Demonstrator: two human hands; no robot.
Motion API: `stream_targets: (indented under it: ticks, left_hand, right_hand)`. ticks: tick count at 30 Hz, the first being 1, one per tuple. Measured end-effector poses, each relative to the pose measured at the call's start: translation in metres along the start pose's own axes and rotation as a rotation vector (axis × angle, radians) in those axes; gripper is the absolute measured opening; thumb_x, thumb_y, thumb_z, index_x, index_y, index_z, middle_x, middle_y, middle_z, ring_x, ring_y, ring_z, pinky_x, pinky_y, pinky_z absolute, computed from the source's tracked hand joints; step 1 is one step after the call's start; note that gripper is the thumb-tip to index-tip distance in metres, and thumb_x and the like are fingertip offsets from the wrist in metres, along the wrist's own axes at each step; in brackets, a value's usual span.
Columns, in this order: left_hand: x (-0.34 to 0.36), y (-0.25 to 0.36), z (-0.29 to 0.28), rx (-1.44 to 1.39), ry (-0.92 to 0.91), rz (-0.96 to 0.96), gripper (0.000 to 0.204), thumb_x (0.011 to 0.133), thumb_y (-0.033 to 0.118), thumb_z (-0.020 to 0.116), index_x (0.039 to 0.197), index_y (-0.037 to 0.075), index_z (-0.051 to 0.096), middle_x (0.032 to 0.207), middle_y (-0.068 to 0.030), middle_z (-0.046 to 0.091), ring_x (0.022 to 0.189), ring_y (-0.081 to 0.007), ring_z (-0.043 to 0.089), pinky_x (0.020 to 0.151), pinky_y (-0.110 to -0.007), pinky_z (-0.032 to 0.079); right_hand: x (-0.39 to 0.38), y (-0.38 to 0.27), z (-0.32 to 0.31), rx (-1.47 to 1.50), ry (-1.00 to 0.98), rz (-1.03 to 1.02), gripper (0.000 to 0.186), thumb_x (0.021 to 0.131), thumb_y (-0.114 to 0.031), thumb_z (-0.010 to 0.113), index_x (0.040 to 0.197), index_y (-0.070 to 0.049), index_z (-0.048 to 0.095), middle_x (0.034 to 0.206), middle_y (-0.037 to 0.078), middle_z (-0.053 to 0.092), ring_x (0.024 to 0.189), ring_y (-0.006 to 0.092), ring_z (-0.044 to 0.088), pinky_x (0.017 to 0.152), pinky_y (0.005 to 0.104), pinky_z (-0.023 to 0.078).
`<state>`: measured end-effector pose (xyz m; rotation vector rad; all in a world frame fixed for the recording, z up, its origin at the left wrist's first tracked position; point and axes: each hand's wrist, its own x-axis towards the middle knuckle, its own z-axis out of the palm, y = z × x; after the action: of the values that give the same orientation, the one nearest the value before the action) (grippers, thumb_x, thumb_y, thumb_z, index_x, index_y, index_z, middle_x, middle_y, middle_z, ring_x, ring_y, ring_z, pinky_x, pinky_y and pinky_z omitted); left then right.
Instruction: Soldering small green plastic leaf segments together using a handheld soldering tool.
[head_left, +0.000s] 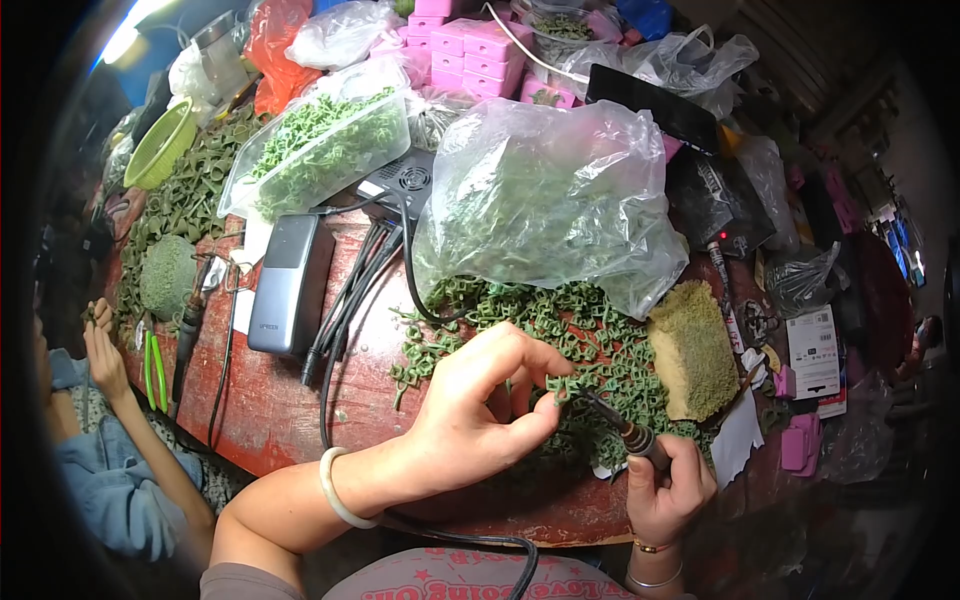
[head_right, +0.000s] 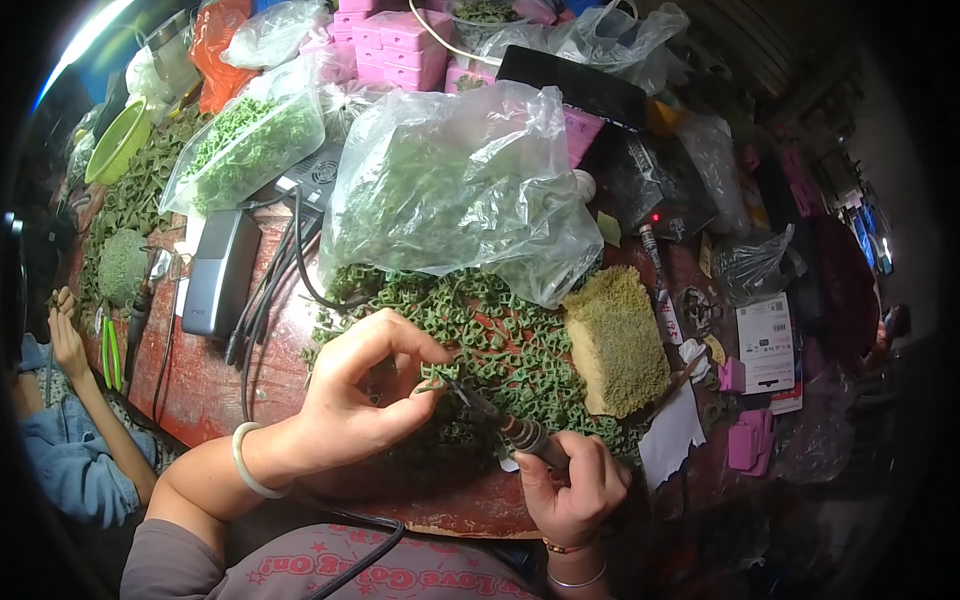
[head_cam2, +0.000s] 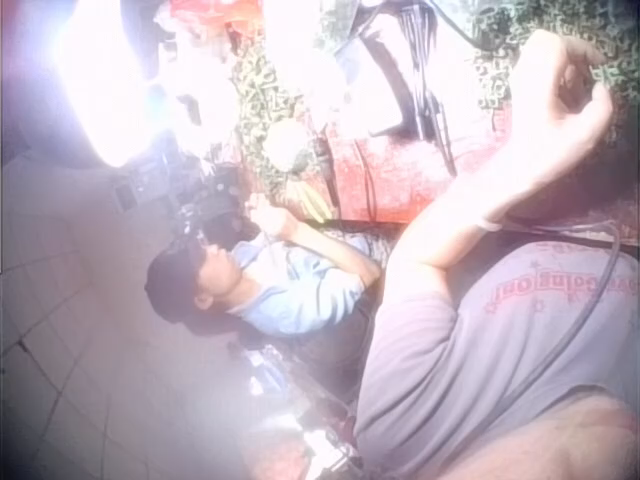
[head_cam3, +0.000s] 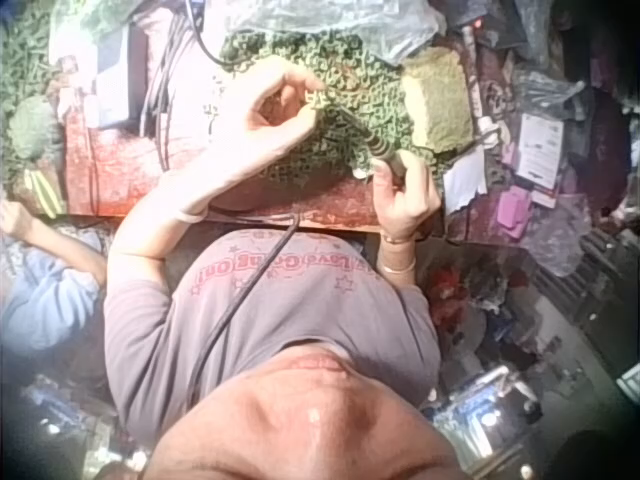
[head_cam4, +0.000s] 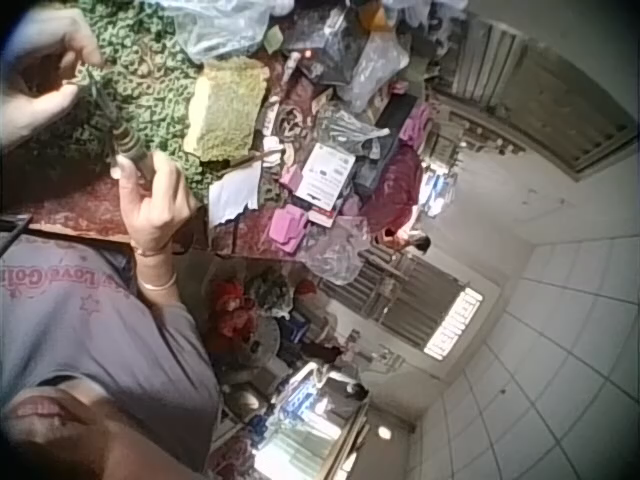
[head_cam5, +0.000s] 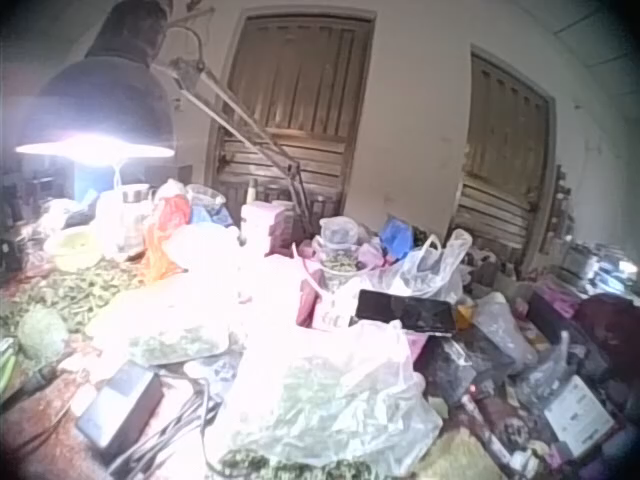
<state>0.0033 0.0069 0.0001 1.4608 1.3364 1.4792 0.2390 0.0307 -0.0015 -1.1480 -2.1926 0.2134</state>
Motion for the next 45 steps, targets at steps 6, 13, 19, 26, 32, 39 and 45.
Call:
stream_targets:
  ticks: [6, 13, 19, 26, 32, 39, 45]
  left_hand:
    - [0.000, 0.000, -0.001, 0.011, -0.002, 0.005, 0.026, 0.073, -0.004, 0.068, 0.099, 0.001, 0.064, 0.076, 0.0009, 0.048, 0.062, -0.0048, 0.045, 0.054, -0.021, 0.035]
    - [0.002, -0.008, 0.002, -0.089, 0.031, 0.091, 0.021, 0.079, 0.001, 0.069, 0.098, 0.004, 0.062, 0.081, -0.0008, 0.054, 0.057, -0.0065, 0.047, 0.051, -0.023, 0.041]
    - [0.004, 0.008, -0.015, -0.997, -0.299, -0.460, 0.019, 0.088, 0.008, 0.068, 0.102, 0.005, 0.055, 0.089, -0.0021, 0.059, 0.060, -0.0050, 0.050, 0.047, -0.019, 0.039]
    - [0.001, -0.001, -0.010, -0.704, -0.594, -0.399, 0.012, 0.089, 0.013, 0.069, 0.090, 0.005, 0.061, 0.080, 0.0011, 0.062, 0.069, -0.0048, 0.057, 0.056, -0.019, 0.044]
    - [-0.001, -0.002, -0.009, -0.681, -0.664, -0.436, 0.008, 0.088, 0.003, 0.068, 0.092, 0.000, 0.062, 0.087, -0.0038, 0.062, 0.079, -0.0104, 0.057, 0.071, -0.025, 0.046]
    - [-0.002, -0.008, -0.006, -0.669, -0.667, -0.350, 0.011, 0.089, 0.007, 0.068, 0.093, 0.001, 0.061, 0.082, -0.0003, 0.063, 0.080, -0.0055, 0.058, 0.071, -0.021, 0.048]
    - [-0.004, -0.006, -0.007, -0.687, -0.732, -0.327, 0.009, 0.089, 0.004, 0.067, 0.094, 0.000, 0.061, 0.089, -0.0023, 0.063, 0.086, -0.0080, 0.057, 0.077, -0.023, 0.047]
  right_hand:
    - [0.000, 0.000, 0.002, 0.003, -0.006, -0.002, 0.039, 0.085, -0.038, 0.072, 0.084, -0.002, 0.058, 0.063, 0.007, 0.050, 0.048, 0.0242, 0.051, 0.044, 0.0349, 0.038]
    - [-0.002, 0.000, -0.003, 0.073, 0.124, 0.122, 0.044, 0.087, -0.043, 0.068, 0.083, -0.001, 0.058, 0.062, 0.008, 0.052, 0.049, 0.0236, 0.051, 0.047, 0.0337, 0.040]
    - [0.030, -0.016, 0.004, 0.378, -0.039, 0.471, 0.025, 0.077, -0.005, 0.078, 0.090, 0.002, 0.058, 0.077, 0.009, 0.064, 0.066, 0.0110, 0.061, 0.052, 0.0258, 0.049]
    - [0.035, -0.023, 0.010, 0.300, -0.262, 0.280, 0.027, 0.077, -0.001, 0.071, 0.098, -0.001, 0.055, 0.081, 0.015, 0.064, 0.070, 0.0313, 0.067, 0.053, 0.0347, 0.052]
    - [0.030, -0.016, 0.016, 0.272, -0.270, 0.252, 0.027, 0.076, -0.003, 0.072, 0.095, -0.002, 0.054, 0.079, 0.014, 0.063, 0.064, 0.0312, 0.064, 0.051, 0.0369, 0.048]
    - [0.036, -0.024, 0.007, 0.226, -0.309, 0.240, 0.025, 0.076, -0.001, 0.069, 0.096, -0.003, 0.054, 0.084, 0.014, 0.064, 0.070, 0.0342, 0.064, 0.058, 0.0399, 0.049]
    - [0.034, -0.024, 0.011, 0.168, -0.238, 0.230, 0.026, 0.076, -0.006, 0.073, 0.096, -0.004, 0.055, 0.082, 0.014, 0.063, 0.072, 0.0357, 0.063, 0.061, 0.0411, 0.050]
